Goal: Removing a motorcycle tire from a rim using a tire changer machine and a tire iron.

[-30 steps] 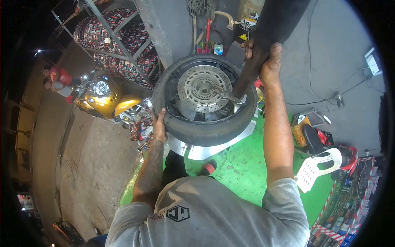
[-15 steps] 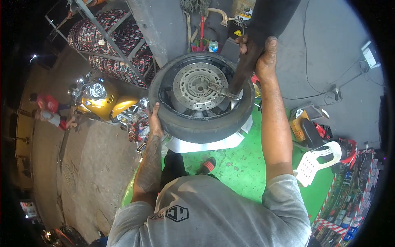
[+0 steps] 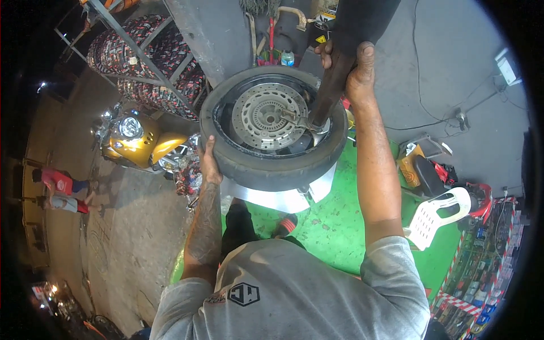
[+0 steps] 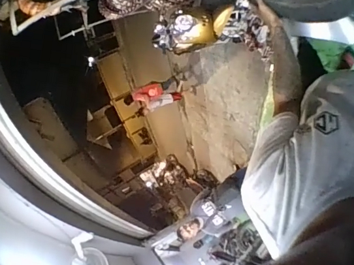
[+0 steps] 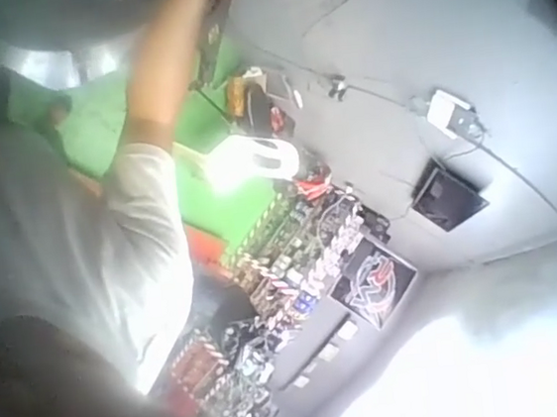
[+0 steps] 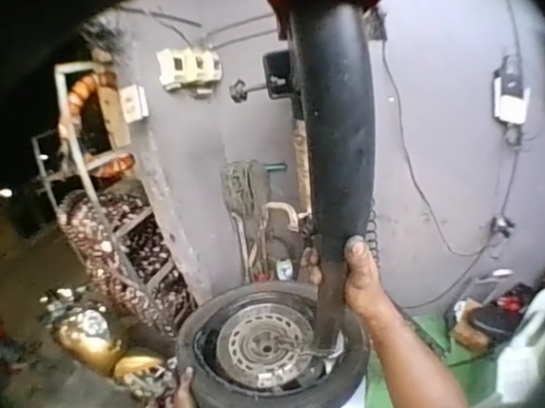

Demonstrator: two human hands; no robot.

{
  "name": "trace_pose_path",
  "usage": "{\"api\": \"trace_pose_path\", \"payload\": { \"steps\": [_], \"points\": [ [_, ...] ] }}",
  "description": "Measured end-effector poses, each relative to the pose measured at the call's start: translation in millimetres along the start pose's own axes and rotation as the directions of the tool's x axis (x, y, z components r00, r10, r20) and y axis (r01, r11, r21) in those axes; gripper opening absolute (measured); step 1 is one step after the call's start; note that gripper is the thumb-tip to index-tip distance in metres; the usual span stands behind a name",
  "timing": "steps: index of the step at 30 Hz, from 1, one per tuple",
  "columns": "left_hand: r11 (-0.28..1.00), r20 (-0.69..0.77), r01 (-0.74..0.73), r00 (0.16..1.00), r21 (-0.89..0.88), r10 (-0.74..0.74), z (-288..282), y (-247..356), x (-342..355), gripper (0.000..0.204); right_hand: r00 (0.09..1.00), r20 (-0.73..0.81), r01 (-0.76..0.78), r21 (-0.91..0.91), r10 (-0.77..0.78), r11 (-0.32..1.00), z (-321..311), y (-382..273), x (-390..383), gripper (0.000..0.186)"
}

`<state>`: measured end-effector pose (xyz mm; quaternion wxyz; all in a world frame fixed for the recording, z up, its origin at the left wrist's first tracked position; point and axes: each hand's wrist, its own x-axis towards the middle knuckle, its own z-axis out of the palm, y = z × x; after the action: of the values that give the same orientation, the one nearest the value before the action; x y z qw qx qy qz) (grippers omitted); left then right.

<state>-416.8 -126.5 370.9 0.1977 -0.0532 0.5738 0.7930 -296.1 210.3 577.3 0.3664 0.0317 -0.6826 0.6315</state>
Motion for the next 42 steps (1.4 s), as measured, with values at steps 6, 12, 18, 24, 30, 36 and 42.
{"api": "trace_pose_path", "payload": {
  "steps": [6, 12, 18, 24, 30, 36, 42],
  "points": [
    [1.0, -0.089, -0.017, 0.996, 0.018, 0.019, 1.9, -4.9, 9.2, 0.078, 1.0, 0.03, -0.007, 0.017, 0.007, 1.0, -2.7, 2.1, 1.5, 0.099],
    [0.997, -0.005, -0.064, 0.998, 0.033, 0.064, -2.7, -2.0, 21.6, 0.074, 1.0, 0.004, 0.016, 0.028, -0.017, 0.999, -0.7, 1.5, 2.0, 0.099],
    [0.996, -0.043, -0.061, 0.997, 0.066, 0.064, -1.1, 0.3, 20.4, 0.073, 0.998, -0.018, 0.061, 0.063, -0.06, 0.996, -2.7, 8.6, 4.2, 0.094],
    [0.995, -0.045, -0.066, 0.997, 0.081, 0.07, 4.3, 4.0, 11.6, 0.079, 0.998, 0.014, 0.053, 0.04, -0.053, 0.998, -2.5, 4.5, 2.2, 0.097],
    [0.992, 0.018, -0.063, 0.998, 0.108, 0.062, 7.9, 10.4, 8.9, 0.087, 0.999, 0.004, 0.042, 0.026, -0.042, 0.999, -2.0, 2.3, -0.4, 0.095],
    [0.991, -0.014, -0.047, 0.999, 0.129, 0.049, 11.8, 11.8, 4.5, 0.089, 0.999, 0.001, 0.038, 0.016, -0.038, 0.999, -3.4, -1.4, -0.2, 0.092],
    [0.996, 0.007, -0.045, 0.999, 0.08, 0.044, 7.4, 12.8, 4.8, 0.083, 0.997, 0.008, 0.074, 0.008, -0.074, 0.997, -1.8, 0.8, 1.0, 0.093]
  ]
}}
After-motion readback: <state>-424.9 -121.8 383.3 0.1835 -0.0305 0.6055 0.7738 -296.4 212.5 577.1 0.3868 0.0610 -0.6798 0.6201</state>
